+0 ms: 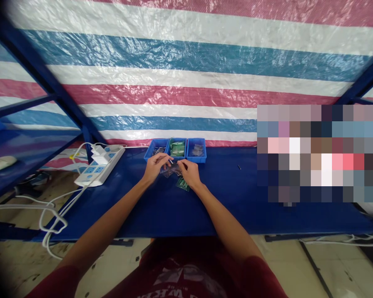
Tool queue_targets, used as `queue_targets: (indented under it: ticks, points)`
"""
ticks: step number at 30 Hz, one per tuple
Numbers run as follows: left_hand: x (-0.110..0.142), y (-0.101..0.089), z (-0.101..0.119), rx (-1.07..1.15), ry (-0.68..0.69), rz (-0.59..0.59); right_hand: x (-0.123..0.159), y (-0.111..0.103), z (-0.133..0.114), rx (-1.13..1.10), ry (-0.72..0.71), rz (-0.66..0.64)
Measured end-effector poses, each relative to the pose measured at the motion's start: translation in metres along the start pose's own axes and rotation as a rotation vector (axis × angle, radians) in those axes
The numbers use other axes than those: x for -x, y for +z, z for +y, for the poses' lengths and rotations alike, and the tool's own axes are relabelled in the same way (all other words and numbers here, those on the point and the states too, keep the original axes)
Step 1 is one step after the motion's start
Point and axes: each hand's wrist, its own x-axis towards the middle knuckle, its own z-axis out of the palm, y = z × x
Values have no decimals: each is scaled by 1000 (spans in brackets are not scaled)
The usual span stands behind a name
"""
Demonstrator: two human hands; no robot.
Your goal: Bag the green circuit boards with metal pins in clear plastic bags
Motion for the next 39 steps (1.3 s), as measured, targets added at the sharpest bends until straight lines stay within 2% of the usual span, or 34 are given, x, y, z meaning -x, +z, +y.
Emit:
queue_targets:
  ticks: [3, 8, 10, 13, 21, 24, 28, 34, 36, 39]
  points:
    - [0, -1, -2, -10, -4, -32, -1, -2, -1, -2, 14, 69]
    - [0, -4, -1, -285, 109, -101, -2, -4, -1, 7, 17, 123]
    - [1, -5, 0, -320, 112, -122, -2, -4, 1, 13, 17, 123]
    - [1, -6, 1, -287, 61, -137, -1, -3, 3, -2, -6, 87]
    - [4, -3, 1, -200, 26, -115, 0, -2, -1, 14, -99, -107]
    - [4, -2, 3, -188, 16, -108, 0, -2, -1, 15, -106, -101]
    - [2, -5, 4, -156, -10, -102, -1, -2, 0, 12, -66, -16]
    - [-2, -12, 4, -82, -71, -246, -1, -3, 1, 2, -51, 9]
    - [-3, -12, 5, -35, -83, -211, -1, -3, 1, 3, -60, 16]
    - [-5, -12, 4, 26, -58, 8, -1, -3, 2, 10, -43, 39]
